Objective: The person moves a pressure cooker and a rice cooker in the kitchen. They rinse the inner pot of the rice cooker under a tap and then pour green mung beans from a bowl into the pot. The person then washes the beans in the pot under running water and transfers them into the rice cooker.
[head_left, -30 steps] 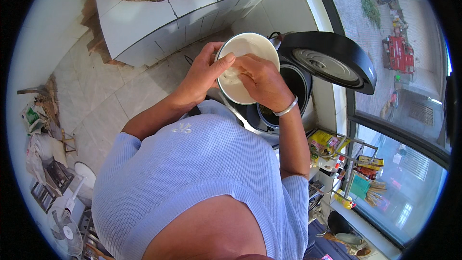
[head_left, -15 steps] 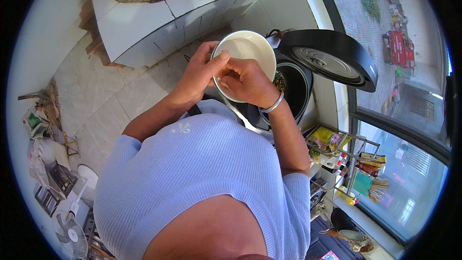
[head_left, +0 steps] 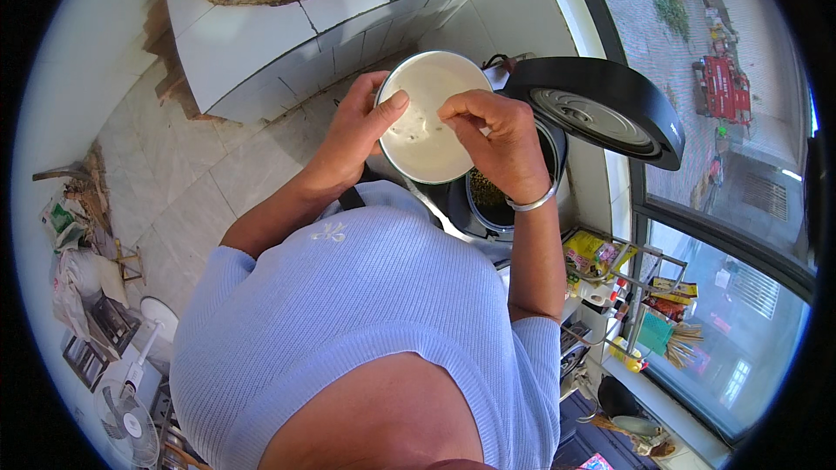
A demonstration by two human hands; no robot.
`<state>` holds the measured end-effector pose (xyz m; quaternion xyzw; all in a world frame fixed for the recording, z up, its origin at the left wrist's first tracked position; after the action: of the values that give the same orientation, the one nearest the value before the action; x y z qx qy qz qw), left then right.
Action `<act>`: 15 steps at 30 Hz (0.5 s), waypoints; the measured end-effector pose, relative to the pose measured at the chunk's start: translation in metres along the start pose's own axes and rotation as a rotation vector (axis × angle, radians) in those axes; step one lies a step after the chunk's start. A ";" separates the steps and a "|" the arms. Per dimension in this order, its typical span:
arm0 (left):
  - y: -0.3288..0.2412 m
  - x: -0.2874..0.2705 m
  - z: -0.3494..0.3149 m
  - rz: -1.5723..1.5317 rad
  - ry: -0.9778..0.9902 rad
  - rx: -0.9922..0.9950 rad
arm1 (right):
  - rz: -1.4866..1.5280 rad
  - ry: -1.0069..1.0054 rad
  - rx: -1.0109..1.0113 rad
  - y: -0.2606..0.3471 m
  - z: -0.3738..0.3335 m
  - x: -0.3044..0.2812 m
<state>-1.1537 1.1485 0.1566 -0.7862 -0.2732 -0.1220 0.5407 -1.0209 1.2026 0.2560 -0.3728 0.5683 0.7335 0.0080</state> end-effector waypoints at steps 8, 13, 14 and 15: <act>0.008 -0.010 0.007 0.099 -0.009 0.044 | -0.595 0.065 -0.168 -0.006 -0.005 0.029; 0.005 -0.003 0.005 0.082 0.014 0.030 | -0.706 0.158 -0.212 -0.013 -0.006 0.048; 0.003 -0.001 0.002 0.071 0.019 0.015 | -0.675 0.220 -0.206 -0.017 -0.006 0.052; 0.002 0.000 0.001 0.060 0.025 -0.001 | -0.643 0.281 -0.199 -0.020 -0.007 0.056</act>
<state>-1.1530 1.1491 0.1545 -0.7926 -0.2429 -0.1156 0.5472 -1.0487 1.1803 0.2080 -0.6285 0.3433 0.6868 0.1240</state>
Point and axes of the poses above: each hand's wrist, its own z-axis towards the middle knuckle, its own x-axis out of the palm, y = z × x, the point moved 7 cm from there along z, towards the middle knuckle, and after that the axes turned 5 degrees about -y, right-handed, at the moved point
